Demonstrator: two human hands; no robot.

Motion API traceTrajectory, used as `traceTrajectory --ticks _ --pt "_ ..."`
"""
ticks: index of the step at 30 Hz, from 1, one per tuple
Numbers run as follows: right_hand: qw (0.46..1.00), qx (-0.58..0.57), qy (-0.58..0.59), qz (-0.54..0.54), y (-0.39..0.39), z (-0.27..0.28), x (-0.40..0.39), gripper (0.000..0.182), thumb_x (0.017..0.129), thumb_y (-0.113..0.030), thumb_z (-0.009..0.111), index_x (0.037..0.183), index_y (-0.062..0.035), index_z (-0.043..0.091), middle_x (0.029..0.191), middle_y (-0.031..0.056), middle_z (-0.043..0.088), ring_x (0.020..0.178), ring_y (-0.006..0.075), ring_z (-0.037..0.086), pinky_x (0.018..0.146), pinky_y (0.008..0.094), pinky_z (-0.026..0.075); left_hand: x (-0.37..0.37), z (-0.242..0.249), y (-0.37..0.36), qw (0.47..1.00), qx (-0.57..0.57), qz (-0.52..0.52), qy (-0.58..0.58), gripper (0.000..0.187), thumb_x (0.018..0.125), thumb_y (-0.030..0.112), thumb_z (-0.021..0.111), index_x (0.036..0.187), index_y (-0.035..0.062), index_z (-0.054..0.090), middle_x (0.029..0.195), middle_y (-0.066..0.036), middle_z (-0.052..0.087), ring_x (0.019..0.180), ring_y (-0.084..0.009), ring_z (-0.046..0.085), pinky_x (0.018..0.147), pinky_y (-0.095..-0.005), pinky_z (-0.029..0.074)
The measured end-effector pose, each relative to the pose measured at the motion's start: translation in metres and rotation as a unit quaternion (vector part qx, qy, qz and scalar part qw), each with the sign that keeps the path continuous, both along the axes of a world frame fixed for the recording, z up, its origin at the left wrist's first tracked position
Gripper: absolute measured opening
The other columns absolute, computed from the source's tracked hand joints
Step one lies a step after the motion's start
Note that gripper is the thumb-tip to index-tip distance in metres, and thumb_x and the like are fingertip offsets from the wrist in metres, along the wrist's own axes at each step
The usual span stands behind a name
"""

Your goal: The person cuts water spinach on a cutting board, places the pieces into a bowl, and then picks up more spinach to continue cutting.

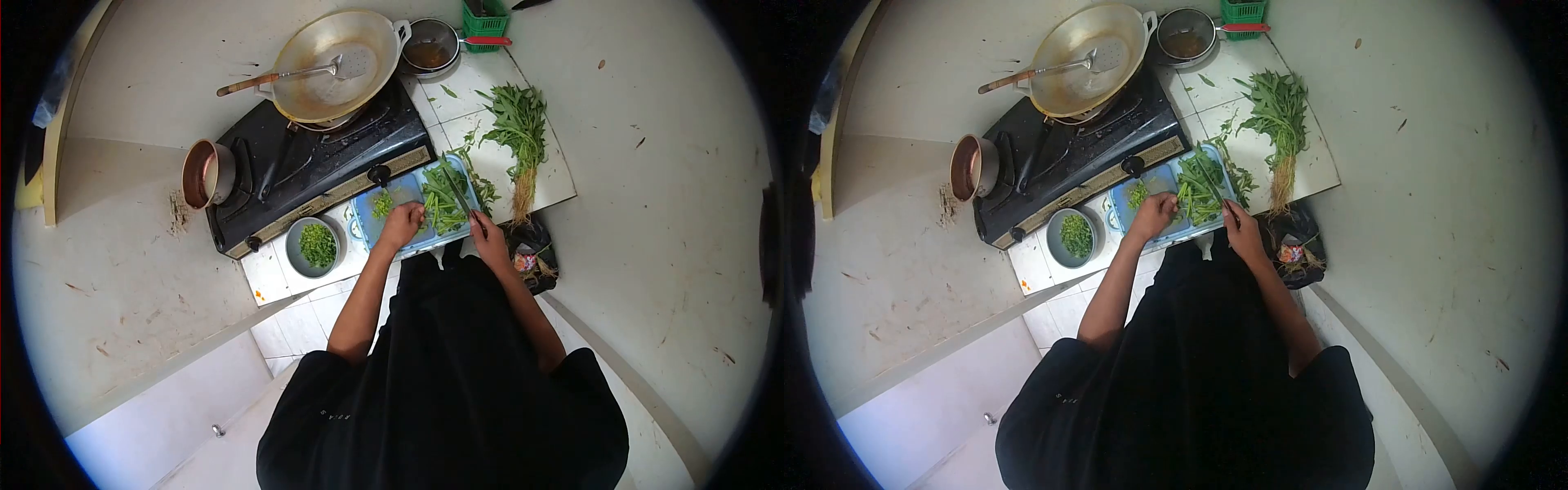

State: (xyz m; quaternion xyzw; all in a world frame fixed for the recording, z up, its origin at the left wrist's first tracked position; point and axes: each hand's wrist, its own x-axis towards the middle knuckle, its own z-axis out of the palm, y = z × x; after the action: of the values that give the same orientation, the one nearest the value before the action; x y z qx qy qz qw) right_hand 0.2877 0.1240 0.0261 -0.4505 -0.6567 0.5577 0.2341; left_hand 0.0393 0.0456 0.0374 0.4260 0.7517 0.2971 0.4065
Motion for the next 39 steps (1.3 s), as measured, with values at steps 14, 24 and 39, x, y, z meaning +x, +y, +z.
traceTrajectory --ticks 14,24,39 --pt "0.999 -0.019 0.029 -0.004 0.005 -0.009 0.0 0.036 0.108 -0.023 0.059 0.137 -0.0019 0.062 0.085 0.0029 0.064 0.071 0.0078 0.056 0.065 0.0248 0.047 0.0 -0.025 -0.004 0.997 0.007 0.01 -0.077 0.032 0.104 0.012 0.06 0.13 -0.0061 0.06 0.089 -0.008 0.072 0.077 -0.0119 0.064 0.072 -0.0277 0.054" --pt "0.999 -0.038 0.025 -0.027 0.008 -0.012 0.002 0.038 0.108 -0.026 0.058 0.138 -0.0023 0.061 0.081 0.0018 0.061 0.065 0.0072 0.051 0.06 0.0242 0.045 0.042 -0.005 0.015 0.979 -0.022 -0.017 0.2 0.032 0.096 0.028 0.069 0.117 0.0038 0.071 0.096 -0.021 0.076 0.089 -0.039 0.073 0.082 -0.0471 0.058" --pt "0.998 -0.029 0.04 -0.04 0.011 -0.022 0.006 0.038 0.108 -0.027 0.058 0.138 -0.0037 0.062 0.081 0.0005 0.06 0.065 0.0064 0.051 0.059 0.0239 0.044 0.071 -0.022 0.039 0.938 -0.003 -0.074 0.34 0.025 0.09 0.026 0.071 0.102 0.0048 0.068 0.107 -0.018 0.074 0.104 -0.0359 0.07 0.088 -0.0496 0.052"
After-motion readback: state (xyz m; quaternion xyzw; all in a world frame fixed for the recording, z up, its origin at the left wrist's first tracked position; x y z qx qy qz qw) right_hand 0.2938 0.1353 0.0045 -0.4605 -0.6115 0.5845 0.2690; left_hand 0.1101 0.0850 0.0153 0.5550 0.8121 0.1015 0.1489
